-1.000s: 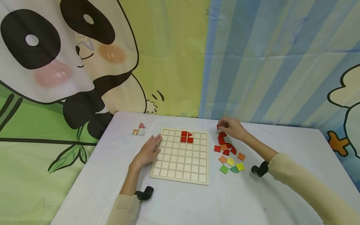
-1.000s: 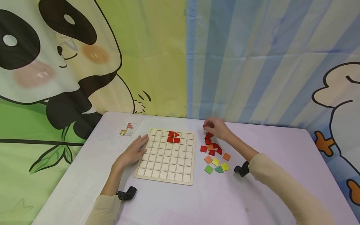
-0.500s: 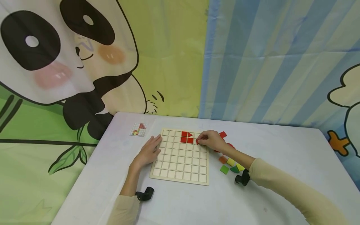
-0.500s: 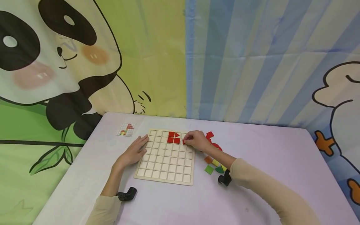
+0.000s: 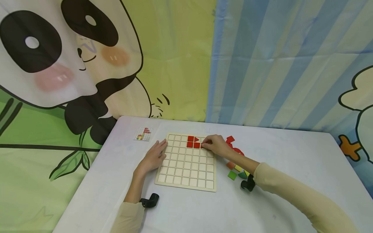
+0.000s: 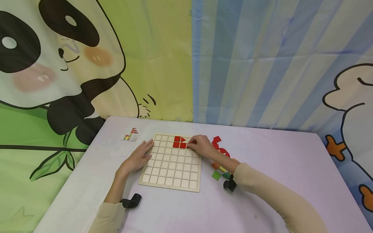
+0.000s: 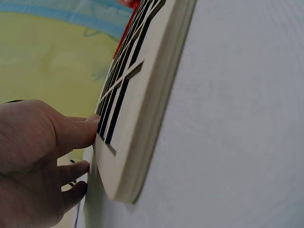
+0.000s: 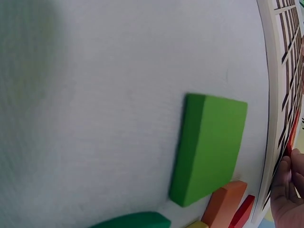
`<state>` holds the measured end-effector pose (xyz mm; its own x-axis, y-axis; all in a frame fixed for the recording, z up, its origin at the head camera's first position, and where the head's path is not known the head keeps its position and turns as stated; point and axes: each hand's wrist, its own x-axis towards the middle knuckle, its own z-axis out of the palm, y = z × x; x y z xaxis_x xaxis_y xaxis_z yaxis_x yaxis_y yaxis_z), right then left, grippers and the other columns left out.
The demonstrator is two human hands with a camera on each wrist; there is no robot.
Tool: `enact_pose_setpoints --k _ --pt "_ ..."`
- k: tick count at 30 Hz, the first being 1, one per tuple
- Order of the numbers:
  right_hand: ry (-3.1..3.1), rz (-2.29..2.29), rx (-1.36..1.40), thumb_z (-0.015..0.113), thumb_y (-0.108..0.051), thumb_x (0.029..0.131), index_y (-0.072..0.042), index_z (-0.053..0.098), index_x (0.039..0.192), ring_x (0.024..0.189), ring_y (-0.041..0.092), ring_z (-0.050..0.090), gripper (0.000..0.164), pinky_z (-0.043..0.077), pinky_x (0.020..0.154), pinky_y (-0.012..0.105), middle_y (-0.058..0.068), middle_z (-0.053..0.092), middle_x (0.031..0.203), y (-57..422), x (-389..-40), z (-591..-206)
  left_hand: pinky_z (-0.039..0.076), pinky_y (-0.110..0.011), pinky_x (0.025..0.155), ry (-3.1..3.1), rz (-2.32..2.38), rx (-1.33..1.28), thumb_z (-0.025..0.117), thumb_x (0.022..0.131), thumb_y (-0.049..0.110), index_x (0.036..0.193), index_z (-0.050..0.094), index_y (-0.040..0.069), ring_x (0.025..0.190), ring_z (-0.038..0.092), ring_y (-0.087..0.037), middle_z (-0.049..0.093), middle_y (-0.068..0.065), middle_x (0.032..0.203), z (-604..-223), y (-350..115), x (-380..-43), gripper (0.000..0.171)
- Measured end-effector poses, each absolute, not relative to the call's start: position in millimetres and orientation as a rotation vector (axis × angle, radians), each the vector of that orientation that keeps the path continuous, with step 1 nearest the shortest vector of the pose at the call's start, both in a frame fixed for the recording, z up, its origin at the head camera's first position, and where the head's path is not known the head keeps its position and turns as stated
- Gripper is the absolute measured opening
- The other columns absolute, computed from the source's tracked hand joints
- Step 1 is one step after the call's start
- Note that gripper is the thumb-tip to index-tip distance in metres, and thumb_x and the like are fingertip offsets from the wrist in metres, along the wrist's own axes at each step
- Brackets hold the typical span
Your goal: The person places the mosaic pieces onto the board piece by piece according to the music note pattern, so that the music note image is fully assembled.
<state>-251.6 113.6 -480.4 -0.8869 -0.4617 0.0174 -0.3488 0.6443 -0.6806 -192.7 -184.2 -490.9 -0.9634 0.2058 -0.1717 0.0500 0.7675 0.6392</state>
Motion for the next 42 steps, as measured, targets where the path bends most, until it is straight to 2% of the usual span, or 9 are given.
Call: enact_pose_setpoints --k 8,22,31,36,42 --pt "2.725 -1.019 -0.747 0.066 -0.01 0.09 -0.003 0.072 0.091 0.075 0.013 0.059 0.009 0.05 0.07 0.025 0.007 0.071 0.085 107.7 -252.3 -479.4 0.01 -0.058 0.122 2.743 0.958 0.205 0.052 0.097 0.008 0.151 0.032 0.005 0.152 0.006 -0.036 0.022 -0.008 0.163 -491.2 -185.8 -193.1 0.057" --pt "2.772 -0.898 -0.808 0.068 -0.012 0.09 -0.007 0.069 0.082 0.068 0.011 0.054 0.01 0.045 0.062 0.023 0.004 0.066 0.078 105.9 -252.8 -478.3 0.01 -0.058 0.122 2.744 0.969 0.198 0.052 0.097 0.009 0.151 0.033 0.006 0.152 0.007 -0.036 0.022 -0.007 0.163 -489.4 -186.7 -191.9 0.057" --pt "2.816 -0.907 -0.746 0.069 -0.015 0.09 -0.01 0.07 0.085 0.071 0.01 0.055 0.007 0.048 0.064 0.022 0.002 0.065 0.083 110.5 -243.0 -472.6 0.01 -0.057 0.122 2.738 0.971 0.205 0.052 0.098 0.011 0.151 0.032 0.007 0.153 0.007 -0.034 0.023 -0.006 0.162 -488.4 -186.2 -192.2 0.056" --pt "2.838 -0.999 -0.771 0.068 -0.012 0.089 -0.007 0.071 0.09 0.071 0.011 0.056 0.006 0.048 0.062 0.022 0.004 0.066 0.084 132.1 -224.6 -455.1 0.01 -0.058 0.122 2.742 0.983 0.199 0.052 0.098 0.009 0.151 0.033 0.006 0.152 0.008 -0.035 0.023 -0.006 0.162 -488.3 -185.4 -192.5 0.056" --pt "2.886 -1.055 -0.715 0.068 -0.009 0.089 -0.004 0.071 0.103 0.076 0.014 0.063 0.015 0.053 0.063 0.018 0.007 0.07 0.095 186.4 -201.6 -437.7 0.01 -0.059 0.121 2.737 0.979 0.191 0.052 0.098 0.009 0.151 0.032 0.006 0.153 0.007 -0.034 0.022 -0.006 0.162 -491.0 -185.0 -192.1 0.057"
